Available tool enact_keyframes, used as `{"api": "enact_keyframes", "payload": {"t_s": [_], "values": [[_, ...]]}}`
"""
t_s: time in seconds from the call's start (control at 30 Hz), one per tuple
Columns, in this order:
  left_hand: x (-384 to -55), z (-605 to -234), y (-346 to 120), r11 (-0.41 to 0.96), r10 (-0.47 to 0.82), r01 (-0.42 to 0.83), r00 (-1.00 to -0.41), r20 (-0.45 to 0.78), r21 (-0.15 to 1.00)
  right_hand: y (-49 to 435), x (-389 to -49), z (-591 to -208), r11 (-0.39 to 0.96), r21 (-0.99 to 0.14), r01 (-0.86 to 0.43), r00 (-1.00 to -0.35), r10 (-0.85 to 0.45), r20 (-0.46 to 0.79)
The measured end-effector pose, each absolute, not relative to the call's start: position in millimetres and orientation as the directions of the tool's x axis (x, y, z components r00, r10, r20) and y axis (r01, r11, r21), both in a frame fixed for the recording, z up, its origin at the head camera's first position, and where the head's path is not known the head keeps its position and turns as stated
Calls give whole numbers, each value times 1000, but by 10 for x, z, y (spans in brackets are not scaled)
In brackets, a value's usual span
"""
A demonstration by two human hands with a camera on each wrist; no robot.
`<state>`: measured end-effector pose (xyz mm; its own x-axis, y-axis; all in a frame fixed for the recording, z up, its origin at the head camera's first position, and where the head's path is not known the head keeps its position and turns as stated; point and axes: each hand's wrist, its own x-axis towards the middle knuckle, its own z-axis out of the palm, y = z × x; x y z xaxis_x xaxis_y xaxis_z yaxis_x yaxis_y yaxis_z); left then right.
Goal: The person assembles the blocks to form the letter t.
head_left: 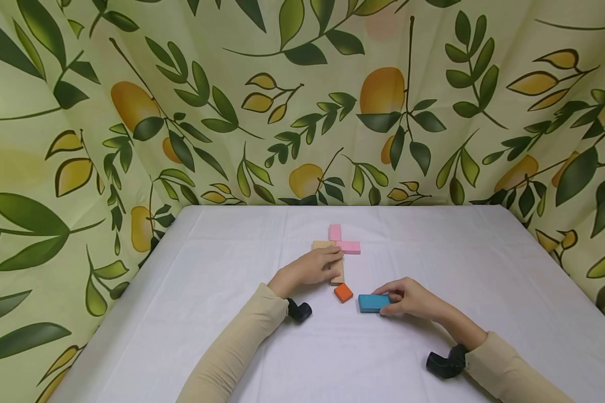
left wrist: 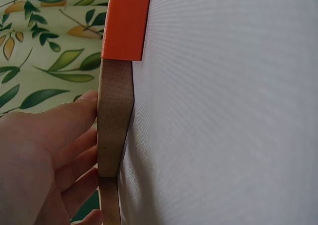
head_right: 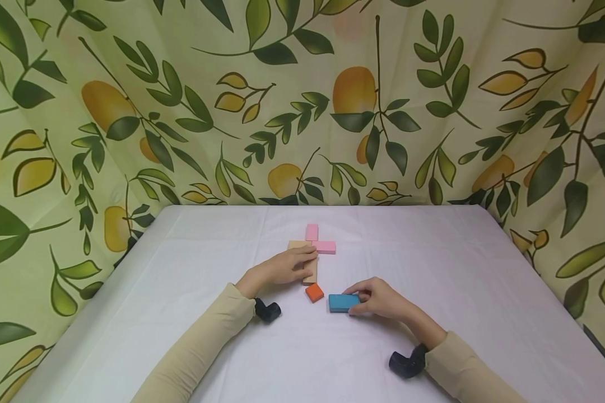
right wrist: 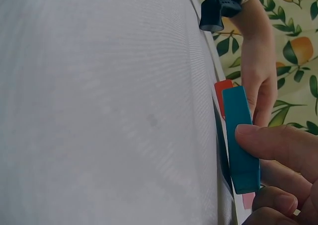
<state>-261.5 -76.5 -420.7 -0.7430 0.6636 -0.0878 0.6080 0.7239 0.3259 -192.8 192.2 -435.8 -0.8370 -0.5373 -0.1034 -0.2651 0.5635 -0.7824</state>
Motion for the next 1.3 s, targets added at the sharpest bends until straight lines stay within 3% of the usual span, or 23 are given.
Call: {"api": "enact_keyframes", "payload": {"t_s": [1.3], "values": [[-2610,-4201,-753,739,650,593,-752,-108,319,1859,-1967,-4374,543,-807,-233,-838,-533,-116]]}}
